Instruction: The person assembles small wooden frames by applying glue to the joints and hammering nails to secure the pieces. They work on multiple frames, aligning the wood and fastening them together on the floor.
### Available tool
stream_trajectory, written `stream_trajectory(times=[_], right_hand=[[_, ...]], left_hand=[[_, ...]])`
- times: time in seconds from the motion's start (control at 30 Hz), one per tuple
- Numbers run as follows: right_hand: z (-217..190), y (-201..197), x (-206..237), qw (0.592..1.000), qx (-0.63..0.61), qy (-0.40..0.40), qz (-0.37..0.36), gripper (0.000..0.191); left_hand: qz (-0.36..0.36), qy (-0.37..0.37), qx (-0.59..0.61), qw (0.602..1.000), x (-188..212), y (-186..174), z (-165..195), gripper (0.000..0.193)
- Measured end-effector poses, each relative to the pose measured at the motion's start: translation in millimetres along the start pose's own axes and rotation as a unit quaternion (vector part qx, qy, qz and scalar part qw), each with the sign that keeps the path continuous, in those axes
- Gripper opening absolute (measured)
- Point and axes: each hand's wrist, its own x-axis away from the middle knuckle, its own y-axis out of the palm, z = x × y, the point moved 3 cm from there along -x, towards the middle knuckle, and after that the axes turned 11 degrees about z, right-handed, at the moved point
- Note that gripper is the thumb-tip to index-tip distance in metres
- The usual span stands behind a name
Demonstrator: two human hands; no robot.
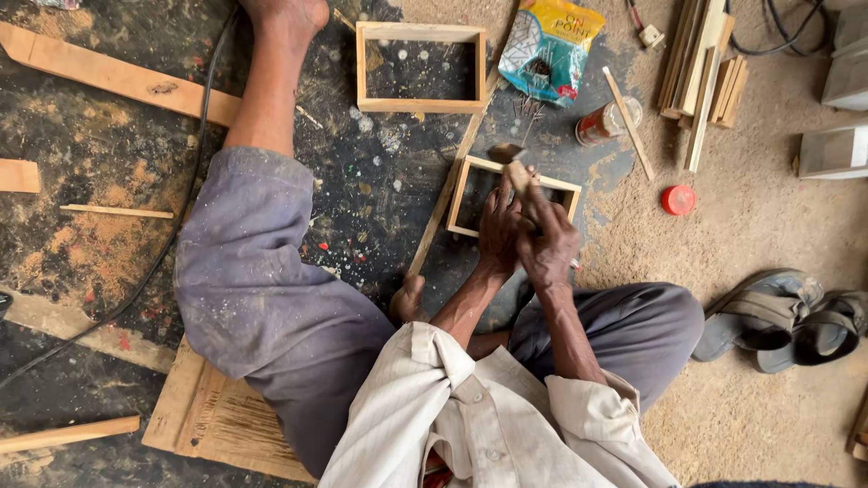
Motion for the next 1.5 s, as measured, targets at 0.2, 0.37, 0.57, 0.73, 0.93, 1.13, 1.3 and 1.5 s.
stream_trajectory(times=[0.2,0.37,0.57,0.73,0.93,1.13,1.3,1.5], right_hand=[[-6,26,-22,0.983,0.136,-0.044,-0.115,0.059],[-16,14,-29,0.987,0.120,-0.067,-0.088,0.058],[-24,12,-38,0.990,0.080,-0.115,-0.025,0.061],[-9,13,-29,0.963,0.187,0.055,-0.185,0.055],[-1,-65,37,0.979,-0.075,0.190,-0.012,0.055],[16,-74,113,0.845,-0.204,0.456,-0.191,0.065],[35,-42,96,0.904,-0.153,0.279,-0.287,0.048],[47,-74,73,0.958,0.131,0.226,-0.119,0.027]], left_hand=[[0.072,0.000,0.010,0.997,3,-20,8,0.059],[0.023,-0.013,0.057,0.998,-10,-21,3,0.062],[0.081,0.022,-0.012,0.996,-13,-25,4,0.068],[0.048,0.012,0.070,0.996,-3,-35,12,0.068],[0.045,0.045,0.094,0.994,-12,-62,-3,0.059],[0.155,-0.217,0.184,0.946,7,-106,-98,0.033],[-0.064,-0.300,0.171,0.936,25,-85,-144,0.039],[-0.090,-0.298,0.199,0.929,46,-54,-159,0.047]])
